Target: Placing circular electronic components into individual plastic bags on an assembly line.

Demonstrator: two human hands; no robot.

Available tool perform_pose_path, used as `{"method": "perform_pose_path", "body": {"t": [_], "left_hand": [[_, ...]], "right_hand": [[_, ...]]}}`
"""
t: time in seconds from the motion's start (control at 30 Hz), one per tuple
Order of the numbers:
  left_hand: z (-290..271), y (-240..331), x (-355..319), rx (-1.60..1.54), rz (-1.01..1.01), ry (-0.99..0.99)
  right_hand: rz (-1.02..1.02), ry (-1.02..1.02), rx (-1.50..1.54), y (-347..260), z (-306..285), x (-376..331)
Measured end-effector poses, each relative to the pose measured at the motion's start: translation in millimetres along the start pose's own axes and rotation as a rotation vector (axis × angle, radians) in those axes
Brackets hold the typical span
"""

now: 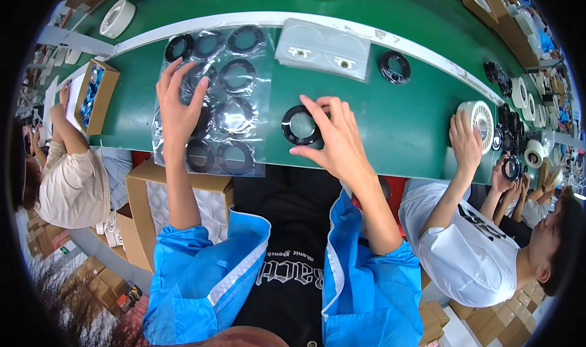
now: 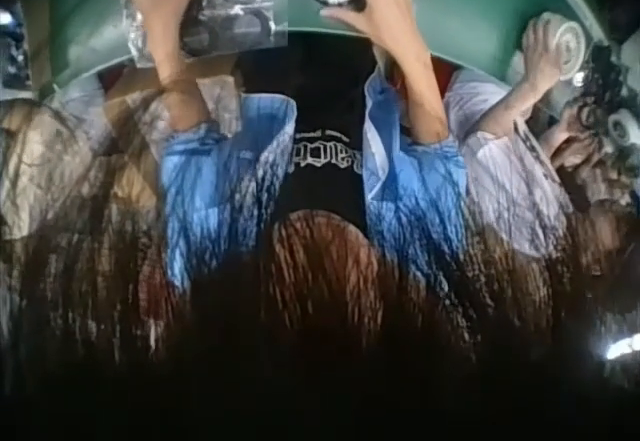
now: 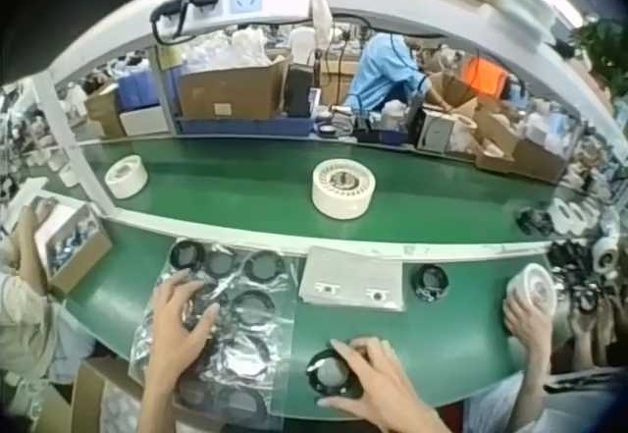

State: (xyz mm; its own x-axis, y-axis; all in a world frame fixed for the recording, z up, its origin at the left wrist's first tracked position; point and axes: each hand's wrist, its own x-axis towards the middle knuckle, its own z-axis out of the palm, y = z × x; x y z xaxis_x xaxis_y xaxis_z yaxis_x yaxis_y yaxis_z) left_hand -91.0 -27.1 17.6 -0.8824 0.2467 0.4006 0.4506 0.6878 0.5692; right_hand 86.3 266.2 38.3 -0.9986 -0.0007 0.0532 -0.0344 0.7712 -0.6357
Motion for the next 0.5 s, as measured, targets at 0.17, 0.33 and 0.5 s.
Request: {"method": "perform_pose_path", "body": {"t": [0.17, 0.33, 0.5], "left_hand": [[-17.8, 26.1, 50.2, 0.009, 0.055, -0.142], [-62.1, 13.6, 143.3, 0.151, -0.138, -0.645], [-87.8, -8.0, 90.4, 0.213, 0.145, -0.666]], "right_hand": [[-0.169, 0.12, 0.061, -38.8, -25.1, 61.4], [-0.538, 0.003, 0.183, -73.2, -9.4, 193.7], [-0.474, -0.242, 0.085, -64.5, 45.9, 264.8]]}}
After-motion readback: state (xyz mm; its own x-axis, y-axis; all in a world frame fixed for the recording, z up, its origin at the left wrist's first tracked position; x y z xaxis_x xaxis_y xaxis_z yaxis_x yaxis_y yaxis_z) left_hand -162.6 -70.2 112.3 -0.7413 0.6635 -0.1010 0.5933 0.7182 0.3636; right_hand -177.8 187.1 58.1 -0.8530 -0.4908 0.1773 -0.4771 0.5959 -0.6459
